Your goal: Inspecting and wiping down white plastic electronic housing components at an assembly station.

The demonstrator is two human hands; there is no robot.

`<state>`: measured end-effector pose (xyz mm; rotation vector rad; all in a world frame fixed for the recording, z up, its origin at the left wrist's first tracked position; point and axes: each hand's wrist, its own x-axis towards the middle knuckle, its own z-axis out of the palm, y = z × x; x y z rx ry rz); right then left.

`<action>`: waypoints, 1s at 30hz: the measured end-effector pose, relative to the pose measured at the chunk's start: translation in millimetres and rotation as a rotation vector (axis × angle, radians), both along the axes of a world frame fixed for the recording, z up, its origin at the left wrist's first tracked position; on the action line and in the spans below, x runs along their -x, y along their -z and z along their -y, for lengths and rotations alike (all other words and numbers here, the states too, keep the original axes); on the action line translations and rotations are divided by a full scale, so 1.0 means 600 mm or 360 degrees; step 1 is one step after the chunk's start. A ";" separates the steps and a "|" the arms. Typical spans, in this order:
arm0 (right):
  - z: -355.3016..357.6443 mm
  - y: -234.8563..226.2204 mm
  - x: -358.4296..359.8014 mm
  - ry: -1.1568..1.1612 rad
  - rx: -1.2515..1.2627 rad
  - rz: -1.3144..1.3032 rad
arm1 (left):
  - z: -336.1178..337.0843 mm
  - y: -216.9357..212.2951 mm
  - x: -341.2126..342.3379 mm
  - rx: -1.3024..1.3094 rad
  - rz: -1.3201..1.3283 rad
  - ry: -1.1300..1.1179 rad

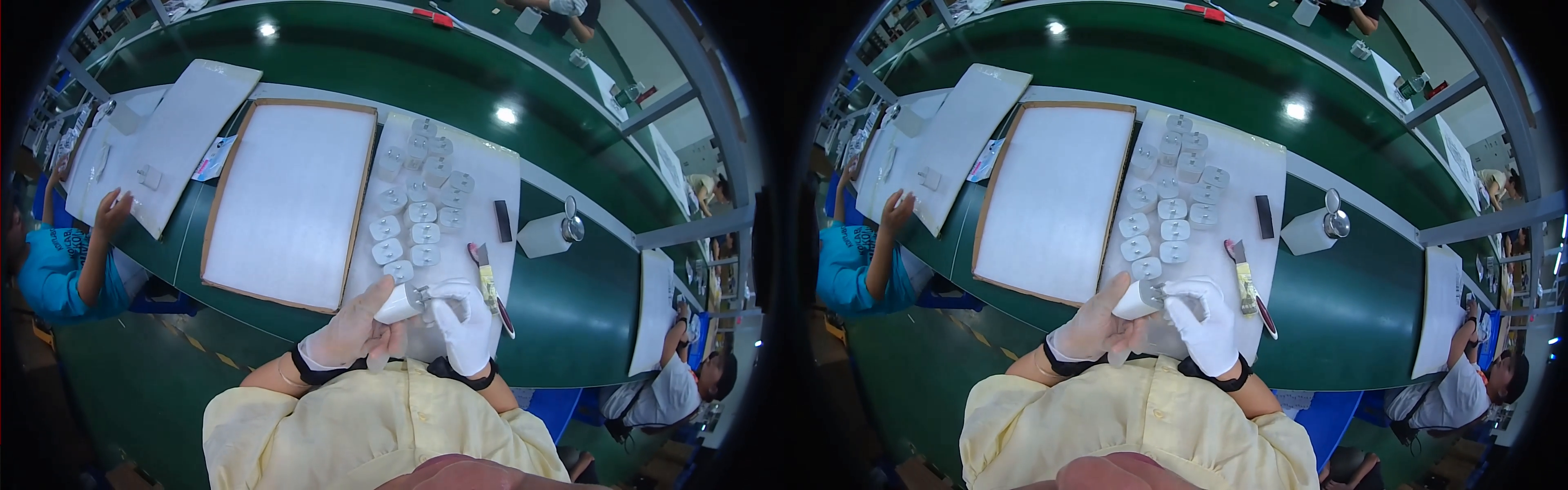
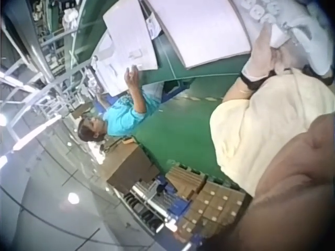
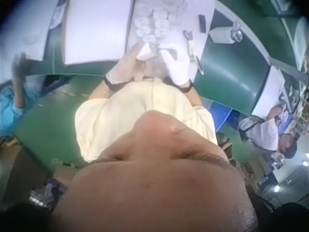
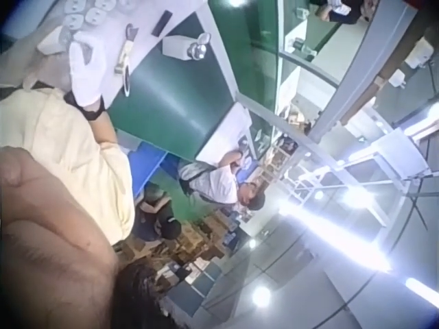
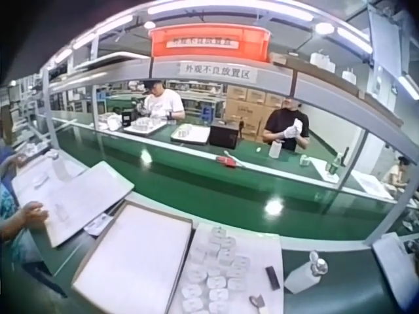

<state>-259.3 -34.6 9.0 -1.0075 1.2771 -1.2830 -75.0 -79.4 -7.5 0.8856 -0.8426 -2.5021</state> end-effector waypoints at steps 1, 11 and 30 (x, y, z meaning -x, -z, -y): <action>0.002 0.001 -0.002 -0.0029 0.0192 -0.0297 | -0.001 0.004 0.001 -0.0108 -0.0058 -0.0010; 0.002 0.015 0.008 -0.0046 0.0349 -0.0671 | -0.004 -0.007 0.005 0.0080 0.0112 0.0012; 0.002 0.013 0.005 -0.0144 0.0223 -0.0687 | -0.014 -0.025 0.008 0.0757 0.0036 -0.0420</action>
